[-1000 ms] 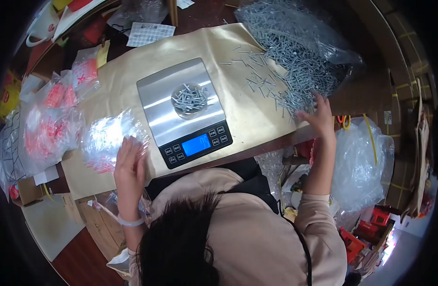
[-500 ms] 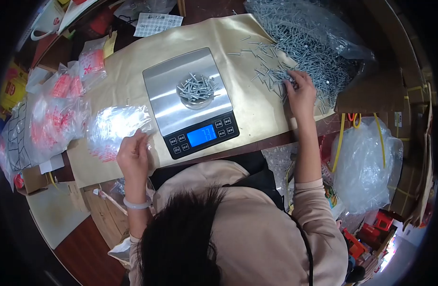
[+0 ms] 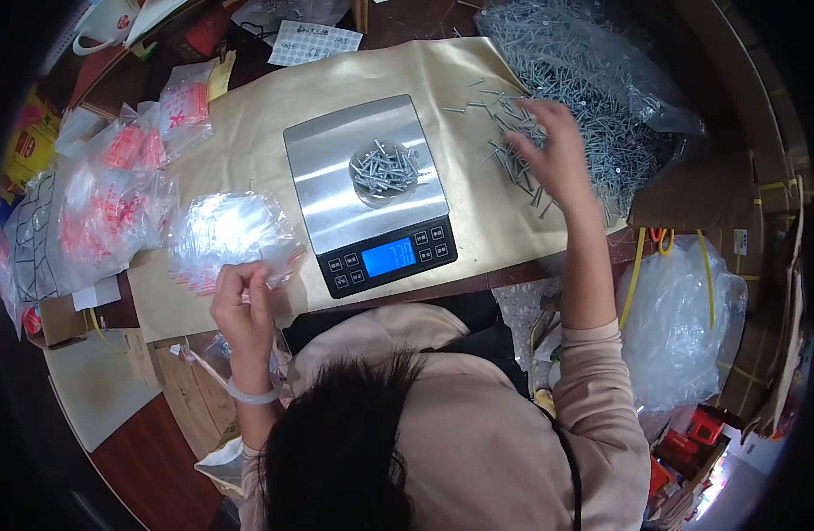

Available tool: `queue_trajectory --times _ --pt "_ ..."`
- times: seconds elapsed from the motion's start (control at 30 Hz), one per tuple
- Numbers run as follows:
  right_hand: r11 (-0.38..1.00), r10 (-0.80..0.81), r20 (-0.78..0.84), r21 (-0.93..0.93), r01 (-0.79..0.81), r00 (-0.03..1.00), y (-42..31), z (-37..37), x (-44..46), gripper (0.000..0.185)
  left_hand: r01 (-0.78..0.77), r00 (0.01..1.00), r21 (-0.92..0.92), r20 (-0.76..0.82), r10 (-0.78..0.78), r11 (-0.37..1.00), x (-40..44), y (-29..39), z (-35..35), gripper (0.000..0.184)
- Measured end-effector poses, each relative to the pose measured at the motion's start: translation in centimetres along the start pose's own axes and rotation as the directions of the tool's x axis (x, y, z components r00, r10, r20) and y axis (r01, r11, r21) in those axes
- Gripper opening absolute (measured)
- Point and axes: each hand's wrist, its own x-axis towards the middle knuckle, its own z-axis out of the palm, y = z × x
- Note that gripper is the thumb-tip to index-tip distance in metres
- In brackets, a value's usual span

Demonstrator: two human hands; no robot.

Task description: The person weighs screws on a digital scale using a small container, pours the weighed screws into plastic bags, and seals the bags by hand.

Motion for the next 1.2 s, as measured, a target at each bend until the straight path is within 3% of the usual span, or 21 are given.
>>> queue_trajectory --times 0.1,0.17,0.2,0.3,0.33,0.53,0.63,0.73,0.83,0.87,0.9,0.93,1.03,1.1,1.13,1.17,1.2 --pt "0.858 0.0 0.381 0.475 -0.196 0.925 -5.1 0.4 0.6 0.041 0.067 0.997 -0.023 0.033 -0.066 0.997 -0.8 0.8 -0.4 0.013" --pt "0.722 0.002 0.531 0.585 -0.369 0.847 -7.7 1.2 0.6 0.039 0.06 0.998 -0.042 0.026 -0.058 0.997 -1.0 1.3 -0.2 0.016" --pt "0.777 -0.016 0.485 0.557 -0.295 0.874 -8.7 1.6 0.4 0.041 0.036 0.999 -0.06 0.011 -0.035 0.998 -1.0 1.5 -0.1 0.017" --pt "0.808 0.01 0.452 0.522 -0.273 0.892 -9.9 2.7 0.4 0.041 -0.018 1.0 -0.06 0.01 0.019 0.998 -1.1 1.8 -0.1 0.017" --pt "0.822 0.025 0.415 0.509 -0.255 0.909 -10.3 2.3 0.6 0.032 -0.032 0.999 -0.051 0.017 0.033 0.998 -1.1 1.9 -0.1 0.017" --pt "0.769 0.012 0.324 0.602 -0.216 0.946 -10.9 1.3 0.6 0.016 -0.093 0.995 -0.057 0.042 0.096 0.994 -1.1 2.2 0.2 0.014" --pt "0.677 0.068 0.378 0.663 -0.321 0.923 -9.8 1.0 0.6 0.017 -0.087 0.994 -0.072 0.052 0.091 0.994 -1.1 2.7 0.2 0.009" --pt "0.448 0.164 0.395 0.787 -0.425 0.904 -7.3 0.8 0.3 0.02 -0.075 0.996 -0.082 0.041 0.078 0.994 -1.1 2.6 -0.2 0.009" --pt "0.386 0.293 0.457 0.747 -0.541 0.84 -2.7 0.3 -0.3 0.025 -0.046 0.997 -0.129 0.061 0.054 0.991 -1.3 2.6 -0.7 0.011" --pt "0.718 0.295 0.259 0.575 -0.392 0.92 -2.0 0.3 -0.7 0.025 -0.057 0.994 -0.145 0.083 0.07 0.988 -1.3 2.7 -0.7 0.011" --pt "0.933 0.21 0.071 0.282 -0.222 0.975 -1.5 0.4 -1.2 0.026 -0.068 0.991 -0.162 0.105 0.086 0.985 -1.2 3.0 -0.7 0.012" --pt "0.995 0.055 -0.076 -0.082 -0.062 0.996 -1.1 0.5 -1.6 0.027 -0.08 0.986 -0.179 0.128 0.104 0.981 -1.1 3.5 -0.6 0.013" --pt "0.905 0.125 0.228 0.372 -0.205 0.966 -5.5 -0.5 -2.5 0.024 -0.051 0.926 -0.258 0.349 0.143 0.965 -0.9 5.5 -0.2 0.014" --pt "0.622 -0.069 0.529 0.686 -0.378 0.846 -9.8 -0.9 -4.3 0.02 -0.157 0.851 -0.297 0.444 0.282 0.942 -0.8 7.2 0.7 0.012" --pt "0.558 -0.254 0.509 0.772 -0.305 0.822 -11.4 -0.6 -5.1 0.019 -0.207 0.802 -0.323 0.485 0.349 0.923 -0.8 7.9 1.2 0.011" --pt "0.474 -0.431 0.463 0.847 -0.242 0.775 -12.4 -0.5 -5.8 0.019 -0.17 0.818 -0.379 0.46 0.345 0.909 -1.0 8.2 1.6 0.013" --pt "0.411 -0.452 0.488 0.857 -0.311 0.747 -13.1 -0.7 -6.3 0.017 -0.132 0.835 -0.434 0.436 0.336 0.891 -1.4 8.4 2.0 0.016"
